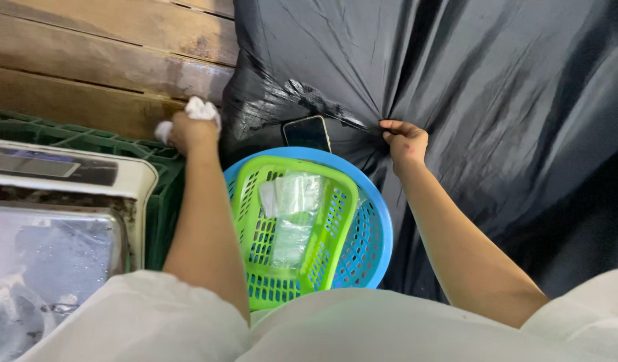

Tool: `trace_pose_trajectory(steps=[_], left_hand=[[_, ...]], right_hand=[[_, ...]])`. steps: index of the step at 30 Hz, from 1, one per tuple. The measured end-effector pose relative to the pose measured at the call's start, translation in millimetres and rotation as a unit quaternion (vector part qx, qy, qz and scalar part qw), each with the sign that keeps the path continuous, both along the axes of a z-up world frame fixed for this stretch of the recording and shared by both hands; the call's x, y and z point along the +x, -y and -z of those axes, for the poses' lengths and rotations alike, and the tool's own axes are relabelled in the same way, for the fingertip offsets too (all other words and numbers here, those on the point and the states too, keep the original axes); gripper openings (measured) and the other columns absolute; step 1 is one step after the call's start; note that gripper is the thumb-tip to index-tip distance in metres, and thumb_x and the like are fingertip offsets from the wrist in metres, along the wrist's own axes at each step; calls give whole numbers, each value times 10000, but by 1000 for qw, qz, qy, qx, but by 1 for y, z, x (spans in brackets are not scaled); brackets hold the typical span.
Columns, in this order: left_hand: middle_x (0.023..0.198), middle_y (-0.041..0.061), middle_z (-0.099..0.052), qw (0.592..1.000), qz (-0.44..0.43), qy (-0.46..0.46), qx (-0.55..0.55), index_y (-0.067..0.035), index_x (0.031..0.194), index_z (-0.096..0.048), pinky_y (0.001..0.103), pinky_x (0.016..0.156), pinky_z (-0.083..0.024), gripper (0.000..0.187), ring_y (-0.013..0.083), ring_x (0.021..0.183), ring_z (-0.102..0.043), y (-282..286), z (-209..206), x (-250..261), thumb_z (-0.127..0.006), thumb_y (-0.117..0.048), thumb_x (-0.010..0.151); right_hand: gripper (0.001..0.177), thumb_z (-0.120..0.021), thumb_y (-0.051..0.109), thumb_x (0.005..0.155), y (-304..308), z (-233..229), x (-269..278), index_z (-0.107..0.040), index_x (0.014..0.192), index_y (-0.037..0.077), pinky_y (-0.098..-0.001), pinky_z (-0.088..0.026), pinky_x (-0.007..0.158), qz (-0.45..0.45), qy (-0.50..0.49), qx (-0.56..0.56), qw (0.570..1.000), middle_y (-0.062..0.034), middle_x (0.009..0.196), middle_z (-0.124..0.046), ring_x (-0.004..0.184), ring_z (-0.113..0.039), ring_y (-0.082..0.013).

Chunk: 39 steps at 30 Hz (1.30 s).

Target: The person pours a yellow liquid from a measuring cup into a small plastic bag placed on a digital scale. They then retrieve a red pitcher, pour a red liquid from a large black jug into it, and return to the table. The person wipes the table with a white cloth and pours more yellow liquid into another plastic bag.

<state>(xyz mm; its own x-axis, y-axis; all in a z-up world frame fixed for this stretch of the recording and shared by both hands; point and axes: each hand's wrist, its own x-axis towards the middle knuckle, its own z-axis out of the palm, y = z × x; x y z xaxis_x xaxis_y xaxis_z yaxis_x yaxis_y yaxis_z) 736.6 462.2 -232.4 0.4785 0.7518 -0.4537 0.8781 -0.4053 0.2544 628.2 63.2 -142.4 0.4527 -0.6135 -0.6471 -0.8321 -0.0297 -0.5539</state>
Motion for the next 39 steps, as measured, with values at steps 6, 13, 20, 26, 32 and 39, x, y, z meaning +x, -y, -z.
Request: trace_pose_trajectory(steps=[6, 13, 20, 26, 32, 39], left_hand=[[1168, 179, -615, 992, -81, 89, 44, -141, 1109, -668, 434, 861, -574, 484, 377, 1035, -677, -4, 43, -7, -878, -50, 682], [1218, 140, -575, 978, -31, 205, 24, -171, 1072, -705, 393, 869, -588, 460, 333, 1065, -665, 2, 37, 32, -834, -8, 661], [1271, 98, -583, 990, 114, 79, -27, -262, 1058, -754, 451, 901, -511, 292, 367, 1131, -625, 24, -13, 23, -757, -86, 825], [1284, 140, -551, 988, -109, 107, -17, -223, 1141, -698, 398, 893, -570, 450, 339, 1096, -645, 8, 0, 14, -797, -67, 731], [1317, 156, -524, 979, -74, 187, 11, -188, 1089, -709, 379, 837, -601, 443, 334, 1090, -650, 20, 44, 64, -781, -21, 686], [1266, 110, -572, 974, 150, 161, -53, -244, 1045, -771, 435, 942, -548, 334, 359, 1122, -648, 49, 23, 66, -763, -34, 786]], right_hand=[[274, -675, -123, 837, -4, 3, 4, -803, 1026, 28, -231, -460, 690, -38, 14, 6, 999, -46, 892, -718, 755, -577, -104], [294, -667, -108, 832, -43, -2, 36, -791, 1063, 26, -229, -509, 794, -103, 59, 49, 992, -52, 956, -760, 837, -647, -105], [330, -662, -99, 846, -55, -23, 55, -789, 1111, 51, -266, -458, 716, -102, 20, 29, 994, -54, 945, -728, 786, -589, -125], [324, -664, -129, 841, -25, -36, 22, -802, 1076, 46, -239, -472, 758, -42, 11, 12, 999, -57, 968, -717, 826, -584, -123], [300, -660, -122, 858, -9, -25, 6, -784, 1079, 37, -201, -494, 833, -45, 35, 48, 997, -42, 991, -735, 897, -632, -101], [296, -665, -119, 867, -4, -18, 5, -784, 1093, 29, -224, -462, 762, -30, 17, 55, 998, -41, 956, -709, 815, -567, -106]])
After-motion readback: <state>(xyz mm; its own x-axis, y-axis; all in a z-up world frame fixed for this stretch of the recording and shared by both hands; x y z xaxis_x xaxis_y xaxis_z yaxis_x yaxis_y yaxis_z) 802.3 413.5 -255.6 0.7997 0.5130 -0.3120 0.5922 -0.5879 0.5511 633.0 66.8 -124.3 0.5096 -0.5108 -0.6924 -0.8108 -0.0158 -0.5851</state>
